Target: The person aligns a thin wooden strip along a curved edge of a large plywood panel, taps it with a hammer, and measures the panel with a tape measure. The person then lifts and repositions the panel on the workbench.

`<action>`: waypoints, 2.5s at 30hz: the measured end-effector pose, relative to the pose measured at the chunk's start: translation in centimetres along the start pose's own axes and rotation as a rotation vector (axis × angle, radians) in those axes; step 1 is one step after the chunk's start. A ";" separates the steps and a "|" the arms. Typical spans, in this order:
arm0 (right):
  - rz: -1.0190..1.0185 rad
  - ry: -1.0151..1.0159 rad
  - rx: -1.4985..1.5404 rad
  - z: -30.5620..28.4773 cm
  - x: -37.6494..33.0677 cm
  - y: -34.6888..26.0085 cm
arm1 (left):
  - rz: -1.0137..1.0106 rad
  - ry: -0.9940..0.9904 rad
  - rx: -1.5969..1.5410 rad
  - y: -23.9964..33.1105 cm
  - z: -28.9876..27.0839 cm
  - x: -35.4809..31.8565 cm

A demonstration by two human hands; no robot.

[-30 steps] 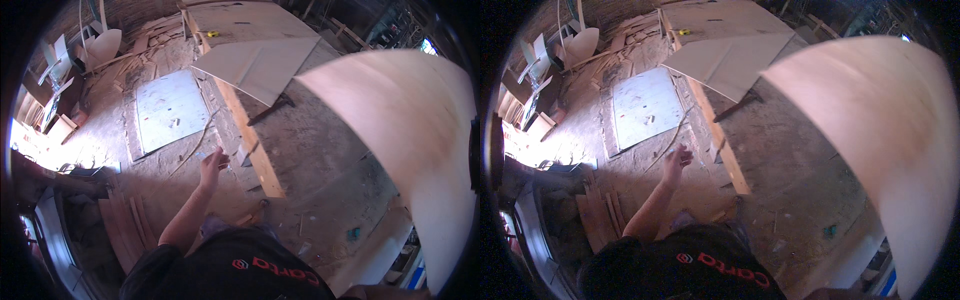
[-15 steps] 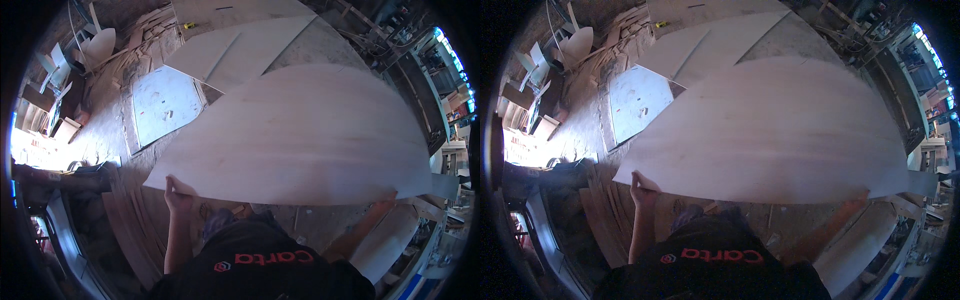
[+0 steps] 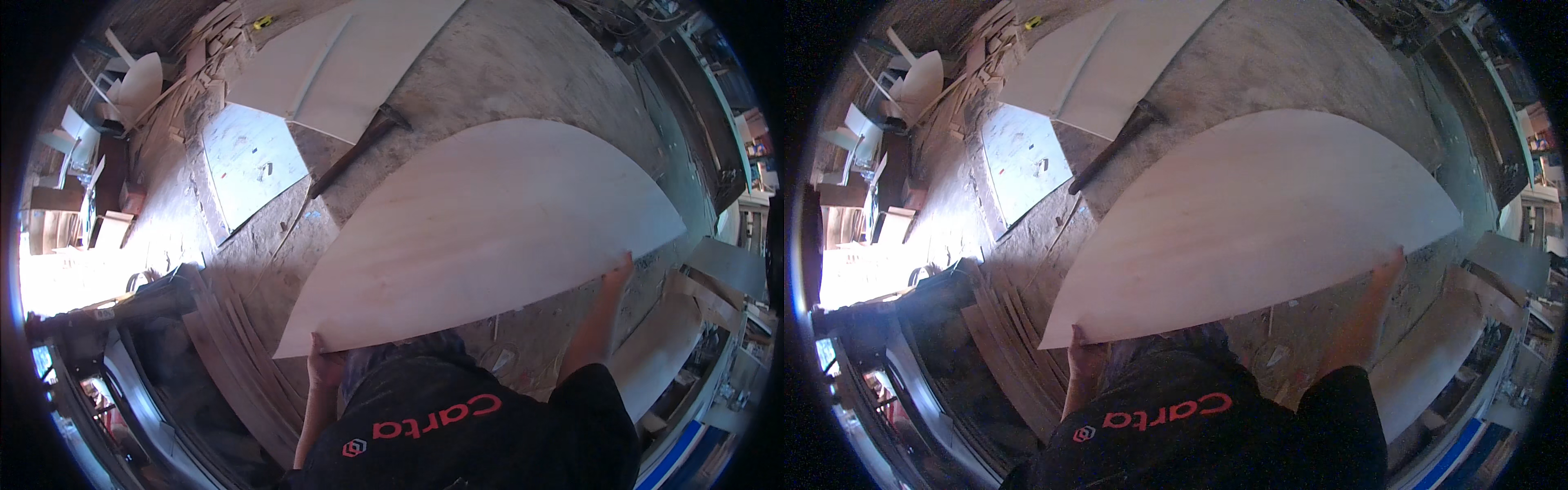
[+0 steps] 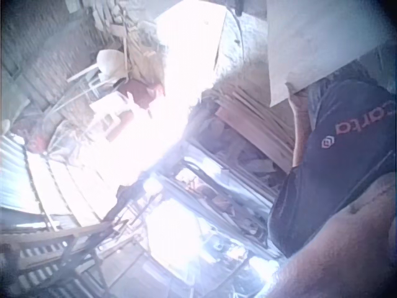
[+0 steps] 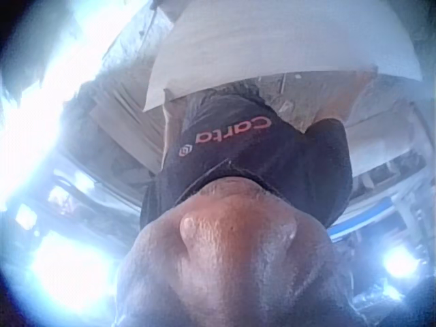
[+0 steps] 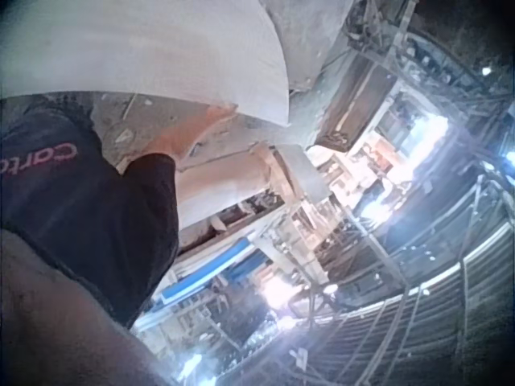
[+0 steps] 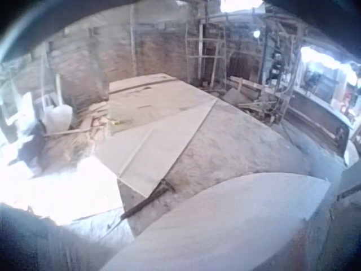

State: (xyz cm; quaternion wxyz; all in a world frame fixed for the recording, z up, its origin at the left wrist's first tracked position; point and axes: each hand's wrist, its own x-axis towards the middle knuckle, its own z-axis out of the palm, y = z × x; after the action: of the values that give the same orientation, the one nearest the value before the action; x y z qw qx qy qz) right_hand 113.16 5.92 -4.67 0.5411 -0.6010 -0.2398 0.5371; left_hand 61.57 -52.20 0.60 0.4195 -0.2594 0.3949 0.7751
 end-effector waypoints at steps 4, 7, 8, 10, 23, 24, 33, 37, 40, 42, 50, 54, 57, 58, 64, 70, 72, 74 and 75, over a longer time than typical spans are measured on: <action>0.201 -0.002 -0.042 5.1 4.1 0.9 | -0.092 -0.038 0.032 -0.6 1.2 1.1; 0.313 -0.089 -0.059 8.7 5.4 0.1 | -0.158 -0.036 0.103 -0.3 2.1 2.4; 0.320 -0.047 -0.134 9.3 4.9 -0.3 | -0.169 -0.027 0.139 -0.2 2.3 2.8; 0.324 0.015 -0.313 10.5 3.7 -0.8 | -0.210 -0.055 0.192 -0.1 2.4 3.3; -0.052 0.206 -0.653 6.0 -16.2 7.2 | -0.478 -0.398 1.266 9.4 4.5 0.0; -0.043 0.194 -0.626 5.6 -18.7 8.2 | -0.414 -0.423 1.291 10.8 4.9 0.1; -0.247 0.110 -0.782 6.5 -32.0 15.8 | 0.218 -0.280 1.455 18.4 2.0 6.5; -0.551 0.000 -1.163 11.4 -36.3 15.8 | 0.318 -0.245 1.320 18.1 -0.9 8.5; -0.742 -0.064 -1.252 15.5 -39.4 15.2 | 0.251 -0.270 1.313 17.3 -2.3 9.1; -0.782 -0.096 -1.276 17.5 -41.1 15.0 | 0.178 -0.330 1.326 16.7 -2.5 9.2; -0.798 -0.207 -1.346 19.5 -42.5 15.0 | 0.059 -0.410 1.499 14.6 -0.2 6.9; -0.911 -0.276 -1.355 19.3 -41.2 15.0 | 0.204 -0.441 1.602 14.6 0.7 6.4; -0.982 -0.337 -1.307 19.4 -40.3 14.7 | 0.257 -0.413 1.629 14.5 0.4 6.6; -0.970 -0.366 -1.294 19.6 -39.9 14.6 | 0.280 -0.398 1.649 14.4 0.2 6.7; -1.131 -0.590 -1.186 22.1 -38.7 14.3 | 0.398 -0.104 1.539 12.9 -1.0 5.1; -1.213 -0.839 -1.077 25.7 -38.7 13.2 | 0.601 0.334 1.748 10.8 -0.5 1.6; -1.240 -0.895 -1.027 27.0 -38.8 12.8 | 0.699 0.403 1.766 9.8 -0.5 0.4; -1.268 -0.935 -0.971 28.6 -38.4 12.4 | 0.850 0.390 1.780 8.6 -0.7 -0.2; -1.305 -0.925 -0.938 29.3 -38.2 12.2 | 0.884 0.400 1.769 8.0 -0.9 -0.4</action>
State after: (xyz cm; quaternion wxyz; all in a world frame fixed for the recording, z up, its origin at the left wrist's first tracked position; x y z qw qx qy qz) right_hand 71.26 -19.40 3.71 0.2881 -0.2302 -0.9156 0.1603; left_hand 55.02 -55.76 3.51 0.0622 0.1893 0.9521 0.2320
